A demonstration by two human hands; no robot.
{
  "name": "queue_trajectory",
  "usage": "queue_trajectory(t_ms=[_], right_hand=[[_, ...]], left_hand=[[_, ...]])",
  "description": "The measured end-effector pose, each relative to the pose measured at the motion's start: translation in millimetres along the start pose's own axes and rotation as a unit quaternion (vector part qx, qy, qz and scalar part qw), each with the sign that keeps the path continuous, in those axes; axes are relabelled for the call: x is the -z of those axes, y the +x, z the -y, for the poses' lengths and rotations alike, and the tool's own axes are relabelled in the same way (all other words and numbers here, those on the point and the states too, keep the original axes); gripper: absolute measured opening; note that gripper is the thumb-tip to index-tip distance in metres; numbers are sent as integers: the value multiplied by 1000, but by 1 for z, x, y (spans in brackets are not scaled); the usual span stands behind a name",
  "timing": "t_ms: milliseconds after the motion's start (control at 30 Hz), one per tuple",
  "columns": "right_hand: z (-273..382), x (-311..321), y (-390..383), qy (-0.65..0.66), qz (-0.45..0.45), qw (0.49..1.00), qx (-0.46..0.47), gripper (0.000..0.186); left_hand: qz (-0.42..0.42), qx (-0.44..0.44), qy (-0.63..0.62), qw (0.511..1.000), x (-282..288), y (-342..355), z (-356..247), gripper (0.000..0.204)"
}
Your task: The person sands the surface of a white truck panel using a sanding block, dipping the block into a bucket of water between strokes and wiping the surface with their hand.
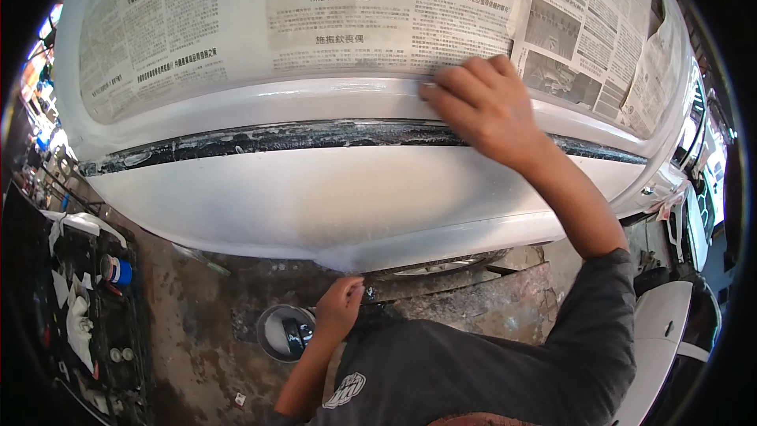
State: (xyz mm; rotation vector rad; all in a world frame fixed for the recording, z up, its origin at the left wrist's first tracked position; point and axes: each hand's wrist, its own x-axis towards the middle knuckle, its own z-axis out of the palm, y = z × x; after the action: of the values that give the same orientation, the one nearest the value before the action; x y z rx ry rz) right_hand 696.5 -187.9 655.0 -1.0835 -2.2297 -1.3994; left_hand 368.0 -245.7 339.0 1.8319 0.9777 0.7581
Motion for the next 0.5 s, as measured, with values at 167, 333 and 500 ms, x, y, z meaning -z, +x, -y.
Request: queue_trajectory(t_ms=[167,333,500], right_hand=[[14,-15,24,37,-22,999,13,9],[49,-30,69,33,-4,999,-9,7],[-18,20,-34,11,16,1000,-17,15]], left_hand=[[11,-7,15,1000,5,1,-16,22],[82,-50,-8,995,-16,31,-66,21],[42,-22,1,999,-4,5,-17,22]])
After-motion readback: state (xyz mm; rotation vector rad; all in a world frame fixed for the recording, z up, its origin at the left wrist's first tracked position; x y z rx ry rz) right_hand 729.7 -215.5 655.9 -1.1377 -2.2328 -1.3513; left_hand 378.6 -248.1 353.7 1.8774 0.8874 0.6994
